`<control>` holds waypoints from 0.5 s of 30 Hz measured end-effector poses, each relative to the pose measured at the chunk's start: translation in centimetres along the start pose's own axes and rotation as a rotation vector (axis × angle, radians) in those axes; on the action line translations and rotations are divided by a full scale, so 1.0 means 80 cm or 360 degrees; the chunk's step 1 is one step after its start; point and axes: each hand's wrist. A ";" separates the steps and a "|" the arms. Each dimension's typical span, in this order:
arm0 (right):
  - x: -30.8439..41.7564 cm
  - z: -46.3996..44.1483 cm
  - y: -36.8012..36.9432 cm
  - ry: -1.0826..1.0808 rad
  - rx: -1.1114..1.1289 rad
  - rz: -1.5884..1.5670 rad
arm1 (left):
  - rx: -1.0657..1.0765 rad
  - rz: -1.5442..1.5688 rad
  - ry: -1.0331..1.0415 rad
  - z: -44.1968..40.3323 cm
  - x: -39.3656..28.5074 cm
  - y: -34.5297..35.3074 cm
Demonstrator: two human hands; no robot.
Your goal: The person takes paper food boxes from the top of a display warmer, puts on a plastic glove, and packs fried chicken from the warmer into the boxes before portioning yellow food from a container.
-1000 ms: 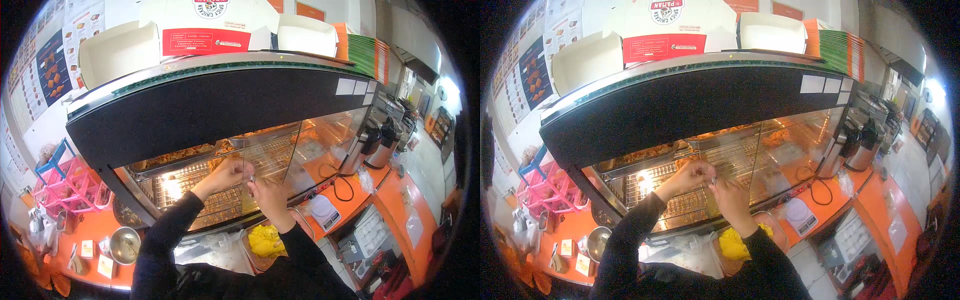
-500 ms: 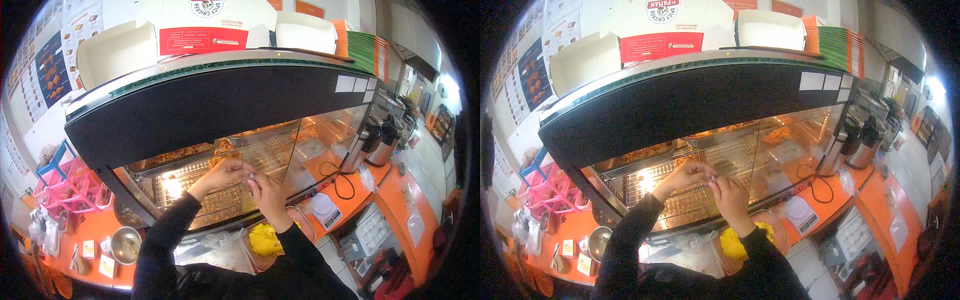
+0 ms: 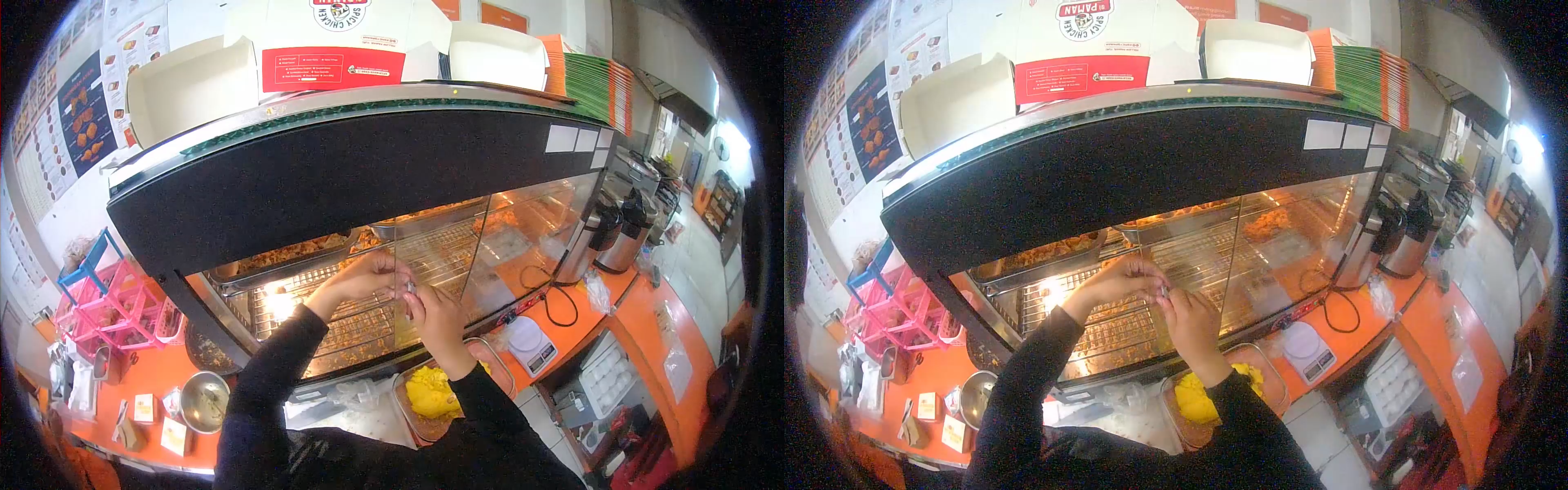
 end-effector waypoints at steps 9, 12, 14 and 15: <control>0.003 -0.002 -0.001 0.0017 -0.0032 -0.0034 | -0.0011 0.0003 -0.0151 -0.001 -0.007 -0.003; 0.000 -0.002 0.000 -0.0003 -0.0013 -0.0017 | 0.0101 -0.0016 -0.0225 -0.007 -0.010 -0.009; -0.002 -0.001 0.002 -0.0012 -0.0006 -0.0006 | 0.0172 -0.0037 -0.0259 -0.008 -0.013 -0.012; -0.003 -0.001 0.003 -0.0017 -0.0003 -0.0001 | 0.0183 -0.0046 -0.0274 -0.008 -0.017 -0.012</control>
Point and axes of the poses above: each hand's wrist, its own z-axis away from the middle knuckle, its own y-axis out of the palm, x = y × z, and after that the axes turned 1 degree about -z, right-handed
